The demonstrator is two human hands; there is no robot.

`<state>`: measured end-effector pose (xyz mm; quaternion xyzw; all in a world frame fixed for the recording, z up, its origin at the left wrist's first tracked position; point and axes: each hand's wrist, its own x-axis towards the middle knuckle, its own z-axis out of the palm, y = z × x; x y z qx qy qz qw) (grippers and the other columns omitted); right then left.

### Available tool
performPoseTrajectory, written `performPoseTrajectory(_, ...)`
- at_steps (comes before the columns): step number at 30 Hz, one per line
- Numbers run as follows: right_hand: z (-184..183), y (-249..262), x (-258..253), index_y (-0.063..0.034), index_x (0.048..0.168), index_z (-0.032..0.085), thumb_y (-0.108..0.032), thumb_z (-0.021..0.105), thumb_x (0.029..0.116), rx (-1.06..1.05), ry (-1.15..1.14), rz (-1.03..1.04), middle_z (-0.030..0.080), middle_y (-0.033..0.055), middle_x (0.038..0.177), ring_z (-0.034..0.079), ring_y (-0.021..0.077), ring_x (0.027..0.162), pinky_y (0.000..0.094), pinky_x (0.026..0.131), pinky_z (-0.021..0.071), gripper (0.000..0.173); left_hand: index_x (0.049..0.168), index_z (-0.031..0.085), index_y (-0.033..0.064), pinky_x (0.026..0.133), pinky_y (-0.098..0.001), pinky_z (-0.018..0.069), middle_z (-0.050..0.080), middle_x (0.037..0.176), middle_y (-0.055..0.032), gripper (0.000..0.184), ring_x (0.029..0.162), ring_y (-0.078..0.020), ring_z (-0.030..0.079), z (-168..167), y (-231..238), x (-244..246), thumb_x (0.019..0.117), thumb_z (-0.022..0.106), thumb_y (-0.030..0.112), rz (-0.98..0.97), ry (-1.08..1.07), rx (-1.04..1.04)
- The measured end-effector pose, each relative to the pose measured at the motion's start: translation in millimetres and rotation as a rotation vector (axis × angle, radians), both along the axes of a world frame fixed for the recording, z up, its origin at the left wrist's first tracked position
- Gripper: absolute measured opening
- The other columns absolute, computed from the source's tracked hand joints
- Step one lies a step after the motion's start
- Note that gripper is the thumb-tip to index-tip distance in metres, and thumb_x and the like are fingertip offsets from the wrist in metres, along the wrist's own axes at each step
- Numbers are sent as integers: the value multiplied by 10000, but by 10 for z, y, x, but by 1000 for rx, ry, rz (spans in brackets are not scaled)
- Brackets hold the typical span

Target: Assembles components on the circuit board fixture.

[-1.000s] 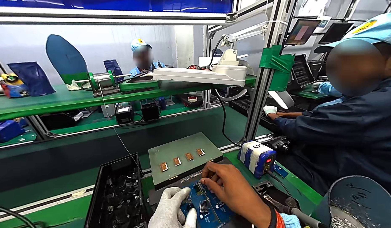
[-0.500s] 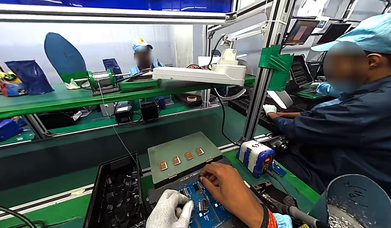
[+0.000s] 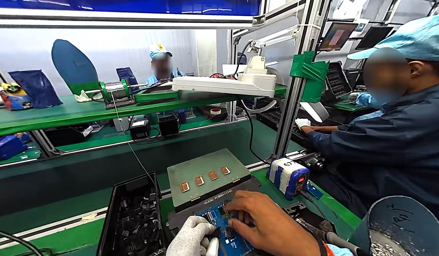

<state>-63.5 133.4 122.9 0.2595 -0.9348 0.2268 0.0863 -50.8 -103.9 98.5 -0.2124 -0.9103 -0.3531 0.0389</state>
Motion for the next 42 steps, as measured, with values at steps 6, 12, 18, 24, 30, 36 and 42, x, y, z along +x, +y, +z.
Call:
performPoseTrajectory(6,20,-30,-22,-111,1228,648,-237,742,932,-19,-164,192,704,67,1052,694,207,875,413,799,590,335,1021,762,64,730,-283,623,711,1125,-75,173,819,-105,711,-62,-7,8,933,669,180,88,17,273)
performPoseTrajectory(12,78,-145,-93,-133,1191,623,-244,447,1047,43,-160,78,687,59,978,688,217,889,455,772,555,253,1062,719,29,679,-313,641,708,1081,-82,187,757,-124,712,-123,-57,-60,945,661,162,274,14,559)
performPoseTrajectory(18,90,-261,-201,-131,1152,579,-306,419,1110,-59,-224,-33,679,43,859,699,191,708,396,685,602,241,1058,728,30,682,-280,637,705,1107,-82,181,783,-108,715,-148,-60,-95,939,671,153,323,82,604)
performPoseTrajectory(24,-20,-273,-325,-145,1142,697,-323,586,1038,-176,-172,10,677,32,1033,690,124,834,306,763,605,234,1038,743,58,716,-259,635,709,1118,-64,159,849,-93,718,-153,-57,-106,939,677,164,323,93,602)
performPoseTrajectory(30,-25,-325,-312,-168,1114,775,-225,596,969,-89,-171,11,719,31,1016,693,139,867,350,792,585,238,1031,749,60,734,-251,630,711,1130,-60,164,870,-79,717,-136,-79,-115,930,688,174,342,91,592)
performPoseTrajectory(36,-26,-384,-311,-144,1061,752,-383,676,968,-23,-167,-7,676,42,987,670,160,861,358,786,570,268,1035,755,80,753,-252,631,712,1133,-46,168,892,-77,719,-153,-85,-119,935,685,195,335,74,560)
performPoseTrajectory(42,53,-459,-315,-131,1238,590,-177,593,972,41,-107,-18,690,41,923,686,218,838,446,767,559,269,1059,753,81,769,-256,631,716,1130,-37,194,904,-76,721,-156,-107,-139,942,682,219,341,62,536)
